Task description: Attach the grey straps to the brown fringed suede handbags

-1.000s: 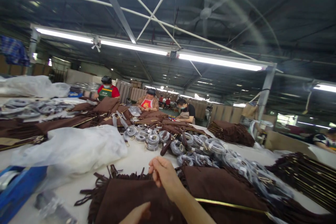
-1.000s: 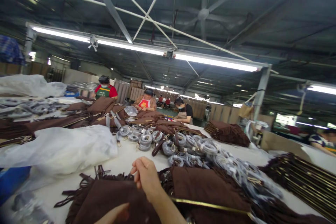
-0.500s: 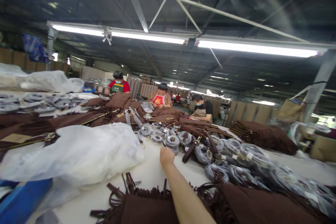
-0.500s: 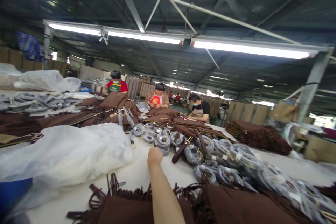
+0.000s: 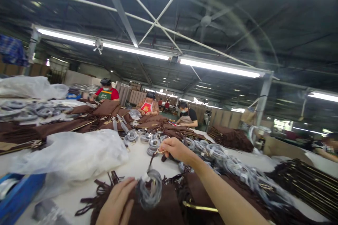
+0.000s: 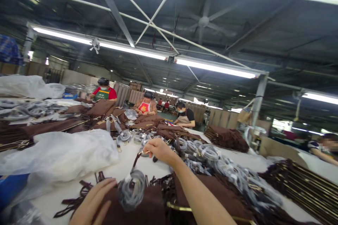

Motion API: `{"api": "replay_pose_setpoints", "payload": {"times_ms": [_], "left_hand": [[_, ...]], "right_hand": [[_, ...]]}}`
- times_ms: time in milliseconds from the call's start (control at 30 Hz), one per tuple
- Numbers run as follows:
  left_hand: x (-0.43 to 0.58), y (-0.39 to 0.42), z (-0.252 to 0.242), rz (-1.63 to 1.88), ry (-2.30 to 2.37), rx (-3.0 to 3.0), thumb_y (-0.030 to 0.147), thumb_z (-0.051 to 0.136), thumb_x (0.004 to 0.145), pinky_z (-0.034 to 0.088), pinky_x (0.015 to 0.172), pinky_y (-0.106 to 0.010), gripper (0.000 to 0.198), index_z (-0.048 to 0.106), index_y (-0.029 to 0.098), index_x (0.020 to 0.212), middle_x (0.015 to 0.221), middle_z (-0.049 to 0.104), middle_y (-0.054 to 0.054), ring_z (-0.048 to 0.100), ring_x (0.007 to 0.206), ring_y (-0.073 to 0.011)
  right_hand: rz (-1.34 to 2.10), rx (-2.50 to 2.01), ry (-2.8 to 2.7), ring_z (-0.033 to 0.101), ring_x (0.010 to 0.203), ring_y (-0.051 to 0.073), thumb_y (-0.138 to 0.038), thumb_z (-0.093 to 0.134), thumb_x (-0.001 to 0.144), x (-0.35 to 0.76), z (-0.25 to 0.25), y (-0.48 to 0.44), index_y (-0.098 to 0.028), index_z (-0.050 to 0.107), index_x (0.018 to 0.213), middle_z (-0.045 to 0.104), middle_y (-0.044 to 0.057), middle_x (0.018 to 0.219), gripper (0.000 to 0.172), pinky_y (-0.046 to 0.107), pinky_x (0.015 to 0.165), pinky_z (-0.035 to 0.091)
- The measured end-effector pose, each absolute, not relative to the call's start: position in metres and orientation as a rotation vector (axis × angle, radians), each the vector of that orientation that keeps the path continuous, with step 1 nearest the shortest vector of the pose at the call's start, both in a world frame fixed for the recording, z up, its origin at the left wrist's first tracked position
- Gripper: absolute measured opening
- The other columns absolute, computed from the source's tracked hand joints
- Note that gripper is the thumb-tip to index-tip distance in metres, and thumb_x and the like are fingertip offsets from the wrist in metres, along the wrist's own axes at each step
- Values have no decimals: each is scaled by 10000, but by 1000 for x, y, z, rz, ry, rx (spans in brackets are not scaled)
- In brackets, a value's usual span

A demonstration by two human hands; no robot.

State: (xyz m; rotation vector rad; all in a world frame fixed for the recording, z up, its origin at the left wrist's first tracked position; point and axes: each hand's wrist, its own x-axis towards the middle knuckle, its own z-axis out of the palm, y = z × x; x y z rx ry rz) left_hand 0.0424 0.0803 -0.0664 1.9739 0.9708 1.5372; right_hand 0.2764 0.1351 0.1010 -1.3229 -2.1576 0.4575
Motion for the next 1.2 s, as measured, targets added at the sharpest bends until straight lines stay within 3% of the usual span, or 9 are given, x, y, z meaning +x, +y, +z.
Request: {"api": "replay_pose_setpoints", "payload": {"times_ms": [67, 167, 300, 400, 500, 667, 933, 1067, 1200], "left_hand": [[48, 66, -36, 1614, 1010, 2064, 378, 538, 870, 269, 1154, -430, 456, 553, 265, 1312, 1402, 522, -73, 423, 1317, -290], [60, 36, 8, 1364, 925, 2037, 397, 538, 856, 305, 1122, -438, 481, 541, 227, 1306, 1368, 550, -93, 448, 1287, -283], [84, 5, 32, 1140, 688, 1876, 463, 467, 887, 462, 887, -306, 344, 650, 178, 945, 892, 703, -51, 625, 892, -204], [103, 0, 21, 1208, 607, 1653, 589, 425, 866, 445, 590, -255, 449, 573, 170, 802, 516, 535, 37, 534, 525, -143], [114, 2, 7, 1260, 608, 1482, 662, 459, 805, 373, 466, -239, 503, 542, 167, 801, 424, 442, 78, 459, 406, -126], [113, -12, 13, 1383, 757, 1552, 568, 457, 844, 388, 510, -247, 395, 528, 185, 779, 440, 462, 75, 474, 440, -134], [117, -36, 20, 1400, 909, 1760, 486, 413, 877, 369, 553, -254, 404, 435, 228, 566, 490, 472, 32, 459, 502, -148], [120, -35, 11, 1362, 879, 1817, 437, 405, 900, 398, 605, -256, 318, 510, 216, 697, 558, 519, 20, 490, 565, -168], [121, -38, 7, 1271, 750, 1842, 416, 439, 900, 433, 832, -270, 319, 593, 180, 1050, 845, 644, -37, 563, 816, -199]], "right_hand": [[538, -1242, -2198, 526, 506, 89, -233, 479, 860, 275, 110, 100, -131, 670, 727, 598, -21, 577, 253, 193, 550, 413], [636, -1136, -2231, 525, 521, 88, -304, 506, 856, 272, 120, 56, -140, 664, 731, 604, -16, 616, 260, 198, 567, 417], [650, -1043, -2262, 519, 518, 98, -285, 489, 874, 267, 129, 11, -148, 664, 752, 569, -34, 571, 254, 216, 589, 421], [303, -1048, -2181, 577, 677, 130, -228, 474, 894, 265, 126, -15, -160, 650, 726, 616, 2, 694, 253, 239, 686, 439], [-109, -1122, -2014, 566, 787, 139, -201, 444, 919, 264, 113, -42, -174, 601, 682, 606, 25, 805, 285, 236, 733, 408], [-342, -1473, -2073, 540, 623, 127, -168, 488, 890, 255, 81, -80, -192, 586, 655, 610, -3, 661, 255, 248, 571, 284], [-361, -1663, -2020, 618, 684, 146, -193, 492, 898, 248, 65, -79, -202, 641, 708, 708, 22, 745, 242, 263, 566, 260], [-267, -1594, -2000, 599, 653, 144, -159, 488, 881, 248, 62, -77, -191, 626, 654, 693, 23, 699, 267, 251, 576, 294], [60, -1454, -1952, 563, 592, 118, -86, 458, 856, 252, 56, -73, -173, 580, 572, 649, -1, 607, 321, 212, 578, 338]]}}
